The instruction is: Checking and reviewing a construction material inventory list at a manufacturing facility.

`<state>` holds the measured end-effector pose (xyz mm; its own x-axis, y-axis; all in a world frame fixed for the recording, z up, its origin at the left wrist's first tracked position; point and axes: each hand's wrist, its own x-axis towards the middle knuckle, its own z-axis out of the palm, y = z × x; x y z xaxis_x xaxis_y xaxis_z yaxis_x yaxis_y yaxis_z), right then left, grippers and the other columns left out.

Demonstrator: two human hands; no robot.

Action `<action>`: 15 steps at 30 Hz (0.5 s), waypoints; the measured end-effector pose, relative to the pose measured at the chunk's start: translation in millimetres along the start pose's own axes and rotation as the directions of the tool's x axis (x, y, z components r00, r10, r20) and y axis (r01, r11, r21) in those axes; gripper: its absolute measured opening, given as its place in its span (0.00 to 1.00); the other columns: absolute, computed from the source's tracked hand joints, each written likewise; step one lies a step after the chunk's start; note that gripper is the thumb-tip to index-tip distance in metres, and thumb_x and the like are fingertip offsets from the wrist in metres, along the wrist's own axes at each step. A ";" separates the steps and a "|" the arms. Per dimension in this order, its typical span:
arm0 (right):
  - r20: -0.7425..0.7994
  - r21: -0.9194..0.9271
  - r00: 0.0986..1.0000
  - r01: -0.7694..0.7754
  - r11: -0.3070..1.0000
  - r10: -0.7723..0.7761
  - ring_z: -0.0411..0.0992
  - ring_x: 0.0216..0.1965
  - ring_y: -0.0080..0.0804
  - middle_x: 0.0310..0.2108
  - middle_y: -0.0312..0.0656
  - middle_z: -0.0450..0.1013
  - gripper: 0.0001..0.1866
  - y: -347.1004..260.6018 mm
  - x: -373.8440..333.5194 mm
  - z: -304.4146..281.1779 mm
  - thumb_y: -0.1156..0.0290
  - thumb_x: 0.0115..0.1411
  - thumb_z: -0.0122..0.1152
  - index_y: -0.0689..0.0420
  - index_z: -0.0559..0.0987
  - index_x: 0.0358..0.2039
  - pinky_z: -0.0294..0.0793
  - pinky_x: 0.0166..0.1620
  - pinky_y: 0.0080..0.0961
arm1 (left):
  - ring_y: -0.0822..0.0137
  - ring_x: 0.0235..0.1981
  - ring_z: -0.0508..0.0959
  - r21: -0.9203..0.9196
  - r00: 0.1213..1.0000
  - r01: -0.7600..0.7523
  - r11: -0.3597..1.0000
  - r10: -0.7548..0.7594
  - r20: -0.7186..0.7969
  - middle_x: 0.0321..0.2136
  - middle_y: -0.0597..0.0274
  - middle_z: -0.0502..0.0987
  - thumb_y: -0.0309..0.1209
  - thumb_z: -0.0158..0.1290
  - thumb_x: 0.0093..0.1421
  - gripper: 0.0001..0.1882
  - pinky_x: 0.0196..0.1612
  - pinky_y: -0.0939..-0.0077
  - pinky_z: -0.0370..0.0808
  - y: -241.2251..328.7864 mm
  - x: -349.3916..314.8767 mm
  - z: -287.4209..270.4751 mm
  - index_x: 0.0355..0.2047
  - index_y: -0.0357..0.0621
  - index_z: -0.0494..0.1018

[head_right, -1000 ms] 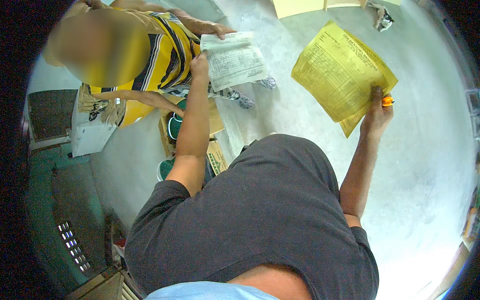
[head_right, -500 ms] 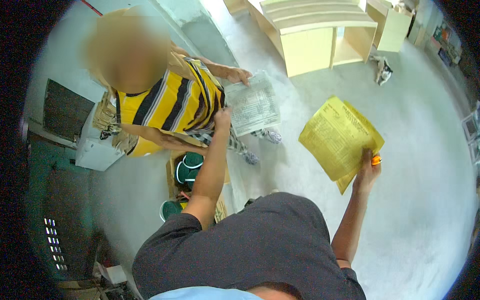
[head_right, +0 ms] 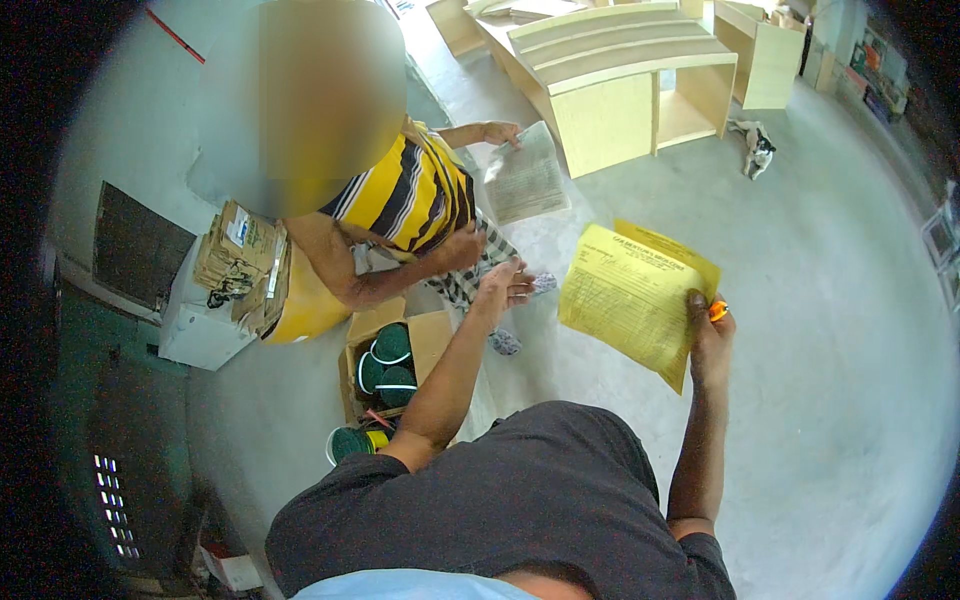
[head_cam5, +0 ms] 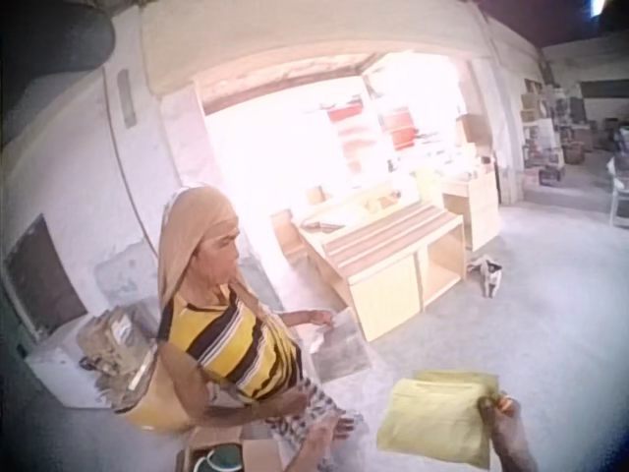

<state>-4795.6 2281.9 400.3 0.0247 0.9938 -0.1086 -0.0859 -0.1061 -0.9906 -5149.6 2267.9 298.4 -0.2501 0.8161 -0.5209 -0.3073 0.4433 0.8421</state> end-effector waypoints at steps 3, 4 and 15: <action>0.080 0.011 0.997 -0.011 1.000 0.010 0.69 0.35 0.19 0.35 0.34 0.75 0.14 -6.8 0.0 -0.3 0.65 0.68 0.53 0.63 0.76 0.44 0.69 0.40 0.20 | 0.66 0.45 0.78 -0.089 0.957 0.003 0.996 0.023 0.290 0.45 0.56 0.79 0.54 0.44 0.67 0.29 0.48 0.69 0.75 17.7 -24.0 32.5 0.52 0.41 0.70; 0.079 0.013 0.997 -0.011 1.000 0.010 0.69 0.35 0.19 0.35 0.34 0.75 0.14 -9.8 -0.2 -0.1 0.65 0.68 0.53 0.63 0.76 0.44 0.69 0.40 0.20 | 0.65 0.48 0.77 -0.103 0.897 -0.021 0.994 0.064 0.437 0.48 0.55 0.77 0.58 0.43 0.67 0.33 0.51 0.69 0.72 20.4 -31.3 42.7 0.56 0.40 0.67; 0.127 0.083 0.991 -0.057 0.995 0.046 0.69 0.31 0.17 0.31 0.32 0.75 0.11 13.3 -1.1 -42.3 0.66 0.68 0.53 0.61 0.76 0.39 0.69 0.36 0.18 | 0.71 0.50 0.75 -0.046 0.805 -0.035 0.998 0.055 0.591 0.52 0.59 0.75 0.47 0.50 0.66 0.30 0.53 0.74 0.71 -11.6 -57.1 84.6 0.60 0.38 0.65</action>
<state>-4754.6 2278.0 383.8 -0.1057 0.9841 -0.1427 -0.1699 -0.1593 -0.9725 -5054.1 2247.6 330.3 0.3246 0.9002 -0.2902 -0.3400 0.3974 0.8523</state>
